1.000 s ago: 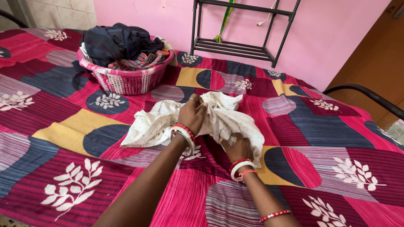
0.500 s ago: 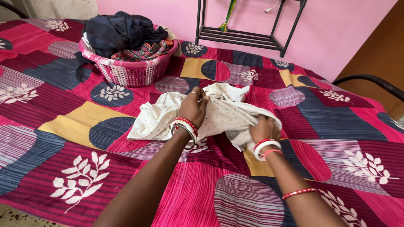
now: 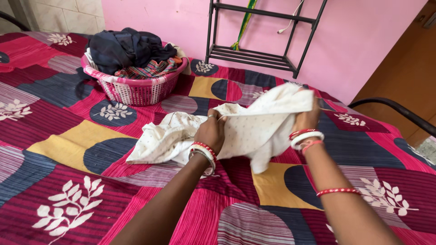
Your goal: The person folds a white patterned shirt on a bed. They smooth the fabric, fold the sleeves inward, fold the shirt in half, and then fold it again into a compact rectangle. The folded shirt is placed on a nearby metal rack.
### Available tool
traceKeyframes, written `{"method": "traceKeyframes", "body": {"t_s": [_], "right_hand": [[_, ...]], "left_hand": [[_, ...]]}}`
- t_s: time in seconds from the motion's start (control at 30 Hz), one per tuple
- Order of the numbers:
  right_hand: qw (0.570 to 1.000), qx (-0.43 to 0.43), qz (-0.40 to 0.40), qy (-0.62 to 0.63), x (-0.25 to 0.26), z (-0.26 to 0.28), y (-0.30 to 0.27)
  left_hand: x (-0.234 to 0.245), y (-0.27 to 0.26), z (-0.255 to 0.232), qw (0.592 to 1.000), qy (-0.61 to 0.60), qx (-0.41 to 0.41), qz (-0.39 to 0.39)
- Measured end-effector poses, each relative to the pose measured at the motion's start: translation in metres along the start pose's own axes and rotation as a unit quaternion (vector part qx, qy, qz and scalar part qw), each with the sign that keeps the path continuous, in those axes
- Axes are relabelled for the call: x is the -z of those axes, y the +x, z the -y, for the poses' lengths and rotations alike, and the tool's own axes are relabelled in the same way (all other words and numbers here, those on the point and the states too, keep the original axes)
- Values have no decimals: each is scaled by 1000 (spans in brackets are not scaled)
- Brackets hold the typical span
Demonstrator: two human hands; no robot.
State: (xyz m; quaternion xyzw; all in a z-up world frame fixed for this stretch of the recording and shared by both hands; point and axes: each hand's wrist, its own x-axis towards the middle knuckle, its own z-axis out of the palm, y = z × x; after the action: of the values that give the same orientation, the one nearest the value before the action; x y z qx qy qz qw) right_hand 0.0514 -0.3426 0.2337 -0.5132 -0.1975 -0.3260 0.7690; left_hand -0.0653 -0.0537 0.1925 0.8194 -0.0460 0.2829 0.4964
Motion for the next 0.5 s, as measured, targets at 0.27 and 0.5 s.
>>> {"method": "traceKeyframes", "body": {"t_s": [0.27, 0.5], "right_hand": [[661, 31, 140, -737, 164, -25, -48], [492, -233, 307, -781, 142, 0, -148]], "left_hand": [[-24, -46, 43, 940, 181, -103, 270], [-19, -66, 63, 833, 332, -119, 427]]}}
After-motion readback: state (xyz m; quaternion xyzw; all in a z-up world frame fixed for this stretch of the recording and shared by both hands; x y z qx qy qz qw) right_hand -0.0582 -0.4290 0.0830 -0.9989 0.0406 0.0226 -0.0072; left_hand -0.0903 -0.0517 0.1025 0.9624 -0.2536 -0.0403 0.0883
